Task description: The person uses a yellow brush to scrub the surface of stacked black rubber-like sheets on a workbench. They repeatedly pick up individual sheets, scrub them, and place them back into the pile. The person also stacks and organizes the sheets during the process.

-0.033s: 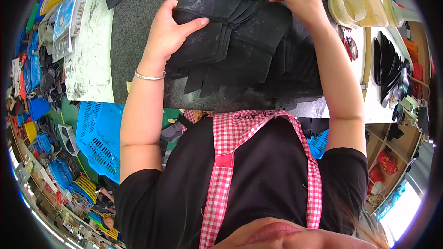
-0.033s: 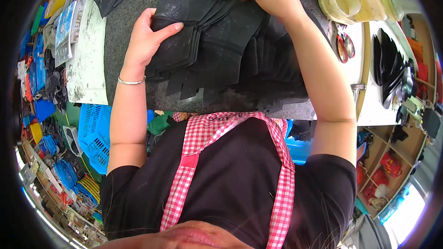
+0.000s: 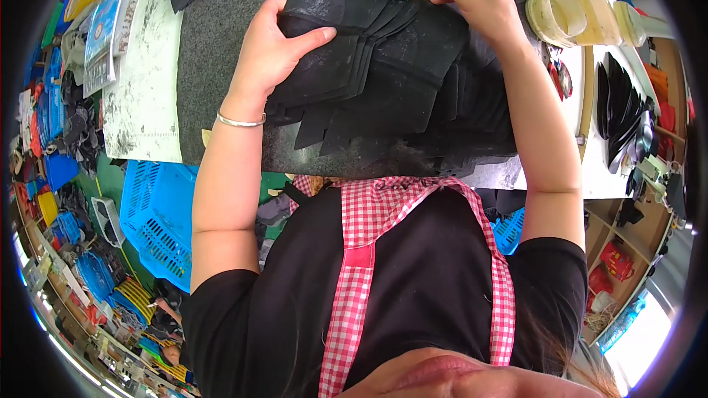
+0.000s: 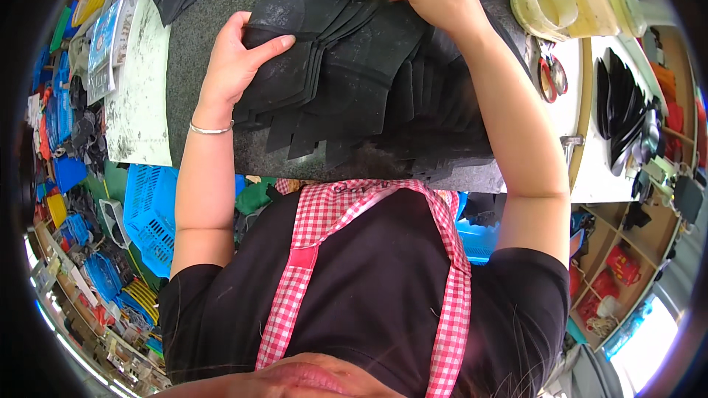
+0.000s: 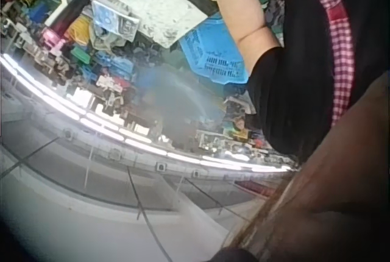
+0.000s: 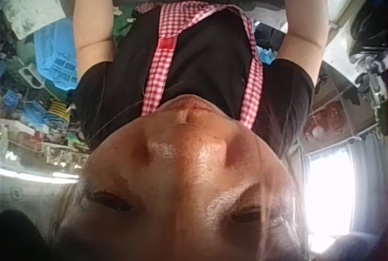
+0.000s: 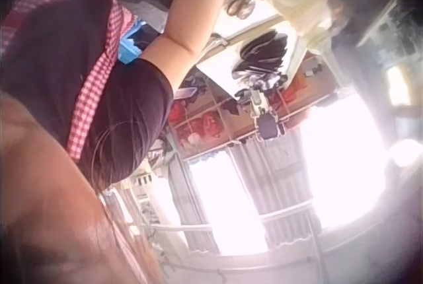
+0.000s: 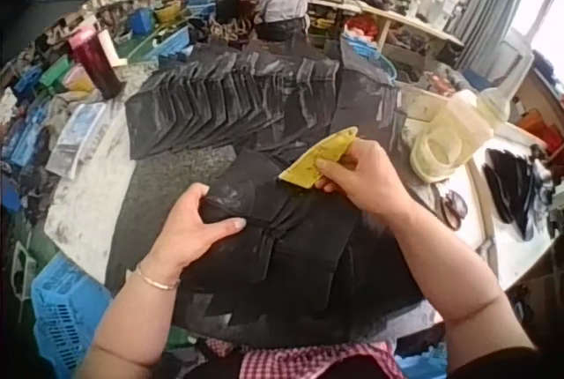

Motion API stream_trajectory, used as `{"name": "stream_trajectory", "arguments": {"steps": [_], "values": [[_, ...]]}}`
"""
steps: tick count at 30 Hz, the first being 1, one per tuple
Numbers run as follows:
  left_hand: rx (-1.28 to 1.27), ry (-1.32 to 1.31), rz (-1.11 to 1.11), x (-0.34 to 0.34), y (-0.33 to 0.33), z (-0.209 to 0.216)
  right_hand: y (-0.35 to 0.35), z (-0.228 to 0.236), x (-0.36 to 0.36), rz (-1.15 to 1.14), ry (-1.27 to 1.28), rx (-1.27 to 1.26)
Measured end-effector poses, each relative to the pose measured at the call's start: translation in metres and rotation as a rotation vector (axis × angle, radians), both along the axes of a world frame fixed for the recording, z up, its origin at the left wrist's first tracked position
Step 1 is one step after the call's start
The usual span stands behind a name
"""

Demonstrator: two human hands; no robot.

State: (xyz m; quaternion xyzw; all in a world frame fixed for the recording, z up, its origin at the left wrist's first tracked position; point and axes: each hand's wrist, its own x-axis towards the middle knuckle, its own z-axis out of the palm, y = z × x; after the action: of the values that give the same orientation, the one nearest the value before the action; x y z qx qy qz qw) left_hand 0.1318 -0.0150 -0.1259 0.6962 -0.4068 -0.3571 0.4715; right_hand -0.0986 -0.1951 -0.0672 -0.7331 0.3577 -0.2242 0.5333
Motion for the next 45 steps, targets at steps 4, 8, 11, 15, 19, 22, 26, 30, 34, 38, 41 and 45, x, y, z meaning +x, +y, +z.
{"name": "stream_trajectory", "arguments": {"steps": [4,8,11,15,19,22,26,30,34,38,41,45], "values": [[0.036,-0.088,0.013,0.003,0.001,-0.005,0.006,-0.007,-0.005,0.134,0.115,-0.190],[0.029,-0.218,0.027,0.002,0.004,-0.010,0.047,0.011,0.002,0.332,0.021,-0.378],[0.014,-0.227,0.020,0.000,0.005,-0.009,0.068,0.013,-0.006,0.485,-0.048,-0.695],[0.005,-0.177,0.002,0.005,0.004,-0.017,0.102,0.010,-0.015,0.812,0.052,-0.861],[0.029,-0.335,0.016,0.007,0.004,-0.018,0.079,0.036,0.002,0.597,-0.147,-0.918],[0.045,-0.338,0.002,0.007,0.001,-0.018,0.072,0.017,0.005,0.688,-0.028,-1.024],[0.003,-0.308,-0.001,0.005,0.006,-0.012,0.089,0.013,-0.002,0.844,-0.060,-0.815],[0.012,-0.322,-0.013,0.004,0.005,-0.013,0.054,0.023,0.012,0.659,-0.045,-0.887],[-0.004,-0.292,-0.011,0.006,0.007,-0.014,0.048,0.031,0.009,0.873,-0.014,-0.580],[0.023,-0.299,-0.063,0.004,0.003,-0.007,0.004,0.002,0.004,0.384,0.016,-0.514],[0.027,-0.419,-0.031,0.001,0.005,-0.008,-0.016,-0.003,-0.010,0.675,0.077,-0.373],[0.036,-0.390,-0.054,0.001,0.003,-0.008,-0.034,-0.020,-0.025,0.254,-0.018,-0.289]]}}
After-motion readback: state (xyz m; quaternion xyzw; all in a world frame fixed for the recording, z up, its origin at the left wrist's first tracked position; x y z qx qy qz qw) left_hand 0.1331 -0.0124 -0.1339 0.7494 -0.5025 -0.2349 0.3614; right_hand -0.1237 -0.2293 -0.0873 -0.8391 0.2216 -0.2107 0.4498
